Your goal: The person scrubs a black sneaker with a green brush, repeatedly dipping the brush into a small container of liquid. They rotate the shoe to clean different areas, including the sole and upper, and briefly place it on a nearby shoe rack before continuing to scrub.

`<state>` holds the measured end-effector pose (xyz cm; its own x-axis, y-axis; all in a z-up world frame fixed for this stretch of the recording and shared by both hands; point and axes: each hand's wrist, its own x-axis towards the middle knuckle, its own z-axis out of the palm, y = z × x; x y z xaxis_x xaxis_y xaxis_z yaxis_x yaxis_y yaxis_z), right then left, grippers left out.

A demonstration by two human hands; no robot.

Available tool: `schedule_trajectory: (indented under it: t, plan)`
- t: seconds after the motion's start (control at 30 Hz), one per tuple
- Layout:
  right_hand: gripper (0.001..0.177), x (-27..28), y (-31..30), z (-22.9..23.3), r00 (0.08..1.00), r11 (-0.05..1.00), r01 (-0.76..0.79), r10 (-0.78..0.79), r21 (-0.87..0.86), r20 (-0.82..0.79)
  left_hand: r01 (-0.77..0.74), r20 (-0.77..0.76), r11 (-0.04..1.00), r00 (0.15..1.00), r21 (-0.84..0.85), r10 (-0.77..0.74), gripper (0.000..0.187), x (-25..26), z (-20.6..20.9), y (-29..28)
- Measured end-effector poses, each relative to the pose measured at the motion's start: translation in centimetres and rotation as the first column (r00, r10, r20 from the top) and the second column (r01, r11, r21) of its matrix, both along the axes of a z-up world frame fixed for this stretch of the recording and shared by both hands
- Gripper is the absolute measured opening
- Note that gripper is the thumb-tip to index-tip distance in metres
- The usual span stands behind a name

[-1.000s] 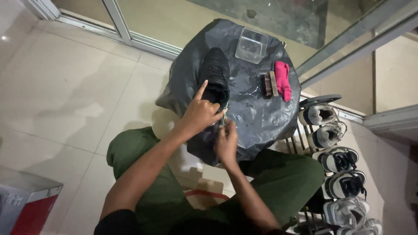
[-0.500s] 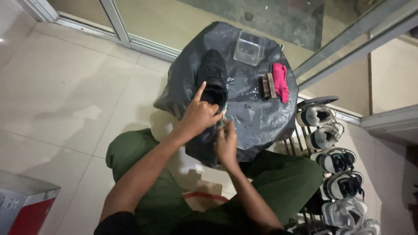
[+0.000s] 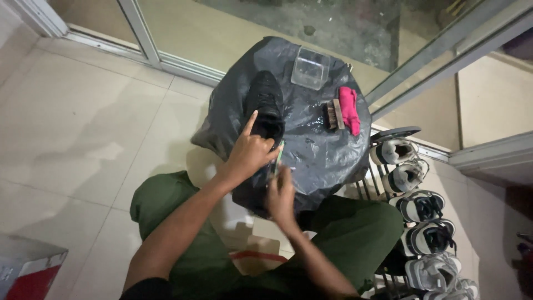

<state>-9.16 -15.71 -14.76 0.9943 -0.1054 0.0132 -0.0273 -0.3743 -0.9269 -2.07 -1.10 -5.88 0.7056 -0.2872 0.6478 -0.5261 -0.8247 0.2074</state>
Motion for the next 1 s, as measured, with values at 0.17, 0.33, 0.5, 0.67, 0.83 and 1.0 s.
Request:
schedule_trajectory:
  t: [0.17,0.33,0.5,0.67,0.83,1.0]
  plan:
    - [0.033,-5.2,1.0,2.5,0.995,0.995,-0.096,0.096,-0.009,0.025,0.024,-0.013,0.988,1.000,0.150,-0.022,0.051,0.6,-0.8,0.4]
    - [0.007,-0.5,0.6,1.0,1.000,0.998,0.015,-0.015,0.068,-0.003,-0.018,-0.014,0.982,1.000,0.187,0.021,0.049,0.2,-0.9,0.1]
    - [0.036,-4.4,1.2,3.2,0.993,0.993,-0.116,0.116,0.033,0.020,-0.066,0.029,0.988,0.998,0.142,0.062,0.047,0.3,-1.5,-0.2]
    - [0.037,-7.2,-0.8,2.8,0.985,0.988,-0.143,0.147,0.057,-0.090,-0.151,-0.048,0.969,0.985,0.198,0.164,0.048,-0.3,-1.2,-0.7]
    - [0.032,-7.0,-4.8,4.4,0.961,0.923,-0.047,0.146,0.383,-0.233,-0.016,-0.267,0.964,0.960,0.264,0.089,0.040,-0.7,0.4,1.2]
    - [0.043,-6.6,-9.4,4.1,0.975,0.903,-0.023,0.115,0.429,-0.189,0.198,-0.285,0.965,0.948,0.173,-0.144,0.046,0.4,-0.4,3.6]
